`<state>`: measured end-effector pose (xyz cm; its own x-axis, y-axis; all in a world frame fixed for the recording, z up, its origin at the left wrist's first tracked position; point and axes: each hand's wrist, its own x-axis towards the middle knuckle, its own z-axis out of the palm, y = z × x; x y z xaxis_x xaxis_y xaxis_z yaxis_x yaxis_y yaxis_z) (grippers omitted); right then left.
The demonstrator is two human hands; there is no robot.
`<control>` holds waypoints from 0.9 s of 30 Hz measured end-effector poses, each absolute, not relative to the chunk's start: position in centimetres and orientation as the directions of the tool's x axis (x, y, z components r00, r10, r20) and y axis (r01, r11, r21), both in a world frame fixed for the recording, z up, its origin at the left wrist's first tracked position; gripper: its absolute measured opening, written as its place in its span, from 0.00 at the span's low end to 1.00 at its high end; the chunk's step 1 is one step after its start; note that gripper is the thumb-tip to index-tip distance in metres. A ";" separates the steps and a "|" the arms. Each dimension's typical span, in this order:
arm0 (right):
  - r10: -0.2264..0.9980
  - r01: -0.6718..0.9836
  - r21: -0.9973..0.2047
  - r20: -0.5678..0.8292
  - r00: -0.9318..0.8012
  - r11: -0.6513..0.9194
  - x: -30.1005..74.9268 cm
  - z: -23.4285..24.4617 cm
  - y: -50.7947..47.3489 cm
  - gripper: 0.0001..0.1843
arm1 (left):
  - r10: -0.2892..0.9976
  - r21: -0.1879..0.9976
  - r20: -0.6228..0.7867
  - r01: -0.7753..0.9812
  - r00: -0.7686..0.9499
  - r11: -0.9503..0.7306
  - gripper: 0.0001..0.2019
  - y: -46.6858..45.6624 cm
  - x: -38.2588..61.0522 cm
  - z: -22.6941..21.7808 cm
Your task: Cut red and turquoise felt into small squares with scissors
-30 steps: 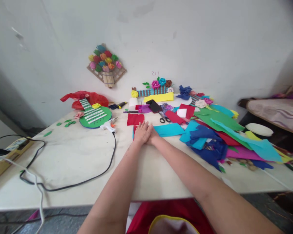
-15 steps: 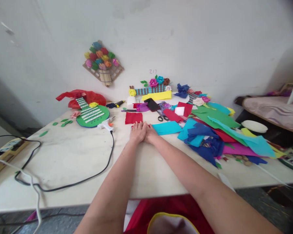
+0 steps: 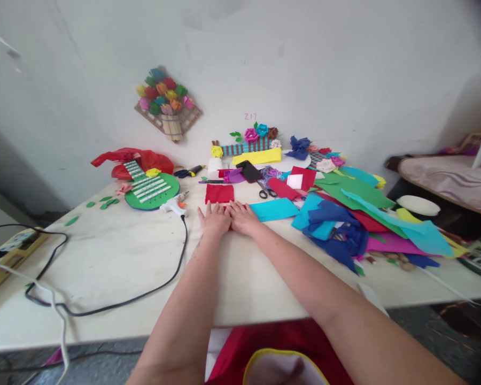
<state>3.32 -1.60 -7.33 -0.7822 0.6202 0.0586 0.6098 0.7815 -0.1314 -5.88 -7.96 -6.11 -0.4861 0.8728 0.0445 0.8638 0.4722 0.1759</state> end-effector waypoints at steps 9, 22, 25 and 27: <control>0.638 0.623 -0.174 0.051 -0.768 0.763 3.2 -7.0 -1.9 0.33 | 0.661 0.292 0.309 0.730 -0.684 0.618 0.26 -8.7 -9.3 -6.2; 0.636 0.620 -0.198 0.024 -0.771 0.759 3.2 -6.6 -2.1 0.34 | 0.602 0.347 0.386 0.714 -0.699 0.607 0.21 -9.0 -9.7 -6.2; 0.638 0.623 -0.197 0.017 -0.770 0.757 3.3 -6.5 -2.2 0.34 | 0.622 0.350 0.389 0.733 -0.680 0.583 0.21 -8.8 -9.6 -6.2; 0.639 0.625 -0.190 0.013 -0.769 0.757 3.2 -6.5 -2.2 0.34 | 0.639 0.341 0.400 0.754 -0.657 0.562 0.21 -8.6 -9.4 -6.1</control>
